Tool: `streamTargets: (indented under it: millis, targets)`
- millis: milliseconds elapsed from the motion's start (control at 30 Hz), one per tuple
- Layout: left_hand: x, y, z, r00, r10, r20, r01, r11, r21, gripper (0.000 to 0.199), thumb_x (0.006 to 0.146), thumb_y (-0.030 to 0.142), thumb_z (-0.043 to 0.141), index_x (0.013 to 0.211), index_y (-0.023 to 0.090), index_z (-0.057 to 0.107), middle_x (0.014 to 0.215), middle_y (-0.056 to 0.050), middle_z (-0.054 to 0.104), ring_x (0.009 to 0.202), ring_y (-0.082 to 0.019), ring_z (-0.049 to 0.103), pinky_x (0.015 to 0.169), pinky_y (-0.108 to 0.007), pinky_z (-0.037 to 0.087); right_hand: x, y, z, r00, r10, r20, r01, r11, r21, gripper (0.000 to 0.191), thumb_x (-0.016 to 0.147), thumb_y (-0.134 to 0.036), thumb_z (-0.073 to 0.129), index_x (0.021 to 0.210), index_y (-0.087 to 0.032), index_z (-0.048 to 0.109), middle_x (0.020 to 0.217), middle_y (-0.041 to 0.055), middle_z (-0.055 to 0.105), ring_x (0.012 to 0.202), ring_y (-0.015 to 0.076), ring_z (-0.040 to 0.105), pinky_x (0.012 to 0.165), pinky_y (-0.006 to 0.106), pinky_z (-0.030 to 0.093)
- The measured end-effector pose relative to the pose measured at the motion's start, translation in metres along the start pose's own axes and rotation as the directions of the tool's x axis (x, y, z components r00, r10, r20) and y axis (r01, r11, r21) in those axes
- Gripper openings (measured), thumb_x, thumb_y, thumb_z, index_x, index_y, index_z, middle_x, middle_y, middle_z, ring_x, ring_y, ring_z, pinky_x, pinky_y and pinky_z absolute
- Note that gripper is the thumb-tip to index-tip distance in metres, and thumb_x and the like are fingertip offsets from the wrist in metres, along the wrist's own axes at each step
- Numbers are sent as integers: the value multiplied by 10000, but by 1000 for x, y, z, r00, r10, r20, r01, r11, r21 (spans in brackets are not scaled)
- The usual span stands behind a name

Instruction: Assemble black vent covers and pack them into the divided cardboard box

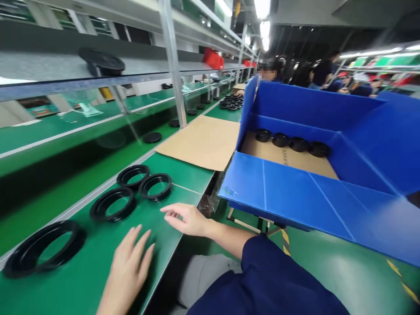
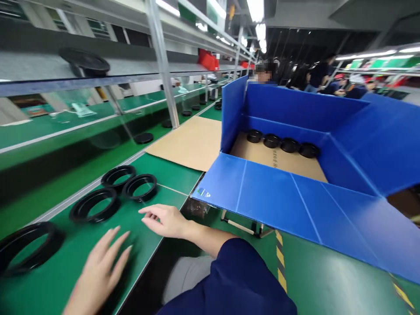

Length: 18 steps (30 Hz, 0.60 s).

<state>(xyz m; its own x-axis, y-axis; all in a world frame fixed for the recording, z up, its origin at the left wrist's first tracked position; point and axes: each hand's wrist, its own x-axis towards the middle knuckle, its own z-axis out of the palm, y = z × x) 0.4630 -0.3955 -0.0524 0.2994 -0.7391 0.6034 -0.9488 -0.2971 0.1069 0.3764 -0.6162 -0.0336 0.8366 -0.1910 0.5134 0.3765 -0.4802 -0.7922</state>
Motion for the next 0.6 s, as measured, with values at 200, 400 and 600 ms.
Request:
streamTargets:
  millis: [200, 400, 600]
  targets:
    - [25, 26, 91, 970, 123, 210, -130, 991, 18, 530, 1003, 394, 477, 1473, 154, 533, 1563, -235, 430, 1442, -433, 418, 1080, -685, 429, -50, -44, -64, 983, -136, -122, 95, 951, -295, 313, 1003, -257, 561, 1286, -148, 636, 1011, 88, 716, 813, 143, 682, 773, 278, 613]
    - [18, 17, 87, 930, 78, 360, -53, 996, -79, 527, 988, 359, 495, 1485, 187, 535, 1575, -159, 440, 1465, -378, 407, 1160, -650, 377, -70, -138, -106, 903, -427, -51, 286, 685, -670, 540, 955, -68, 550, 1472, -216, 507, 1228, 136, 667, 1123, 226, 653, 940, 390, 600]
    - [26, 19, 81, 918, 52, 393, 9, 989, -151, 528, 975, 362, 510, 1462, 162, 558, 1563, -174, 451, 1481, -382, 379, 1188, -652, 328, -73, -182, -219, 964, -266, -13, 61, 270, -961, 479, 974, -203, 573, 1449, -261, 552, 1340, 126, 621, 1284, 296, 564, 1120, 525, 482]
